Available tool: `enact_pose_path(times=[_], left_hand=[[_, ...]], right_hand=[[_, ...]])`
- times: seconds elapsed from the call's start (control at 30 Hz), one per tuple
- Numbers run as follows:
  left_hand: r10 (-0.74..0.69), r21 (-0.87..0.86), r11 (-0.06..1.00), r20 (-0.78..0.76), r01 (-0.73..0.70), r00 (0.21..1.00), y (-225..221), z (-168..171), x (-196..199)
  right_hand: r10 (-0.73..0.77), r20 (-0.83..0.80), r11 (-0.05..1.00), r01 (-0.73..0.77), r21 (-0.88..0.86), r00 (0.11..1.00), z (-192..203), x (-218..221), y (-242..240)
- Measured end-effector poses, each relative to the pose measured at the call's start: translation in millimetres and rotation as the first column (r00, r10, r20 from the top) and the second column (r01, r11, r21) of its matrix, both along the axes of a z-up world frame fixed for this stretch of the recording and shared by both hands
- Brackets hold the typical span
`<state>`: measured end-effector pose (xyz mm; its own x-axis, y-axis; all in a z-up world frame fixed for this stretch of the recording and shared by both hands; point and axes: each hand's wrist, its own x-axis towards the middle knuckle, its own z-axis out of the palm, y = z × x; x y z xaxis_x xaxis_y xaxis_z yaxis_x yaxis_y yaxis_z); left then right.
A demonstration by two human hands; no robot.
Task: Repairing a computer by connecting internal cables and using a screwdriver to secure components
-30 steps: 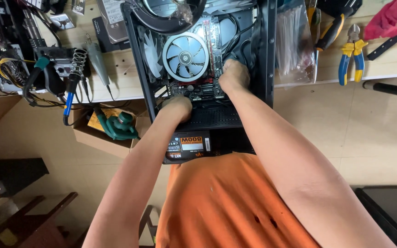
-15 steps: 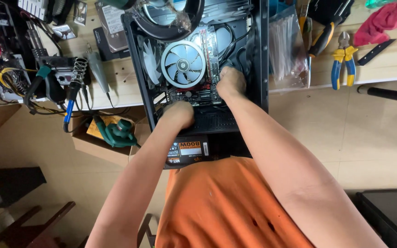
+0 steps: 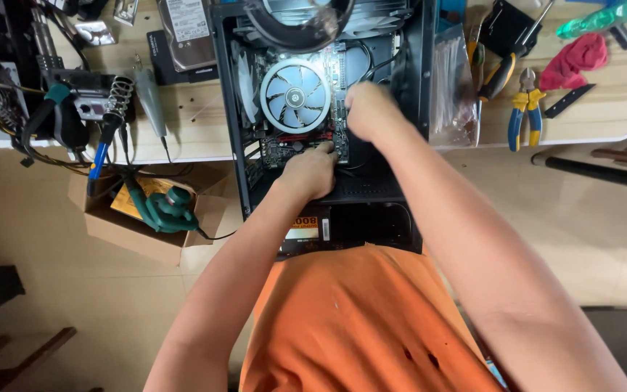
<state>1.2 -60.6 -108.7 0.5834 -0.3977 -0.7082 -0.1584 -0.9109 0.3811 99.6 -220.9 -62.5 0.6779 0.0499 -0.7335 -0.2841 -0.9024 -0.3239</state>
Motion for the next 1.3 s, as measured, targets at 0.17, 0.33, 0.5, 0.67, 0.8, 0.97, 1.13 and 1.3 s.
enact_pose_path(times=[0.17,0.33,0.5,0.67,0.8,0.97,1.13,1.3], left_hand=[[-0.026,0.027,0.999,-0.267,0.035,0.963,6,61,18],[-0.029,0.001,1.0,-0.254,0.031,0.967,12,52,13],[0.033,-0.046,0.998,-0.265,-0.047,0.964,14,56,12],[-0.003,-0.046,0.999,-0.121,-0.002,0.993,8,-1,3],[0.027,-0.065,0.997,-0.017,-0.029,0.999,6,-29,-4],[0.023,-0.058,0.998,-0.026,-0.024,0.999,6,-18,-2],[0.042,-0.087,0.995,-0.07,-0.048,0.997,6,-23,0],[0.07,-0.067,0.994,-0.172,-0.082,0.983,9,-26,3]], right_hand=[[0.151,0.234,0.988,-0.146,-0.041,0.96,59,25,-5],[0.552,0.204,0.81,-0.462,-0.361,0.808,36,33,-17],[0.767,-0.083,0.521,-0.694,-0.497,0.636,44,34,-7],[0.579,-0.158,0.701,-0.588,-0.405,0.8,18,19,-14],[0.54,-0.09,0.713,-0.512,-0.479,0.837,-51,23,-33],[0.522,-0.044,0.736,-0.476,-0.482,0.852,-83,24,-29],[0.454,-0.046,0.816,-0.436,-0.378,0.89,-68,2,-9],[0.343,0.01,0.906,-0.329,-0.266,0.939,-30,-2,-3]])
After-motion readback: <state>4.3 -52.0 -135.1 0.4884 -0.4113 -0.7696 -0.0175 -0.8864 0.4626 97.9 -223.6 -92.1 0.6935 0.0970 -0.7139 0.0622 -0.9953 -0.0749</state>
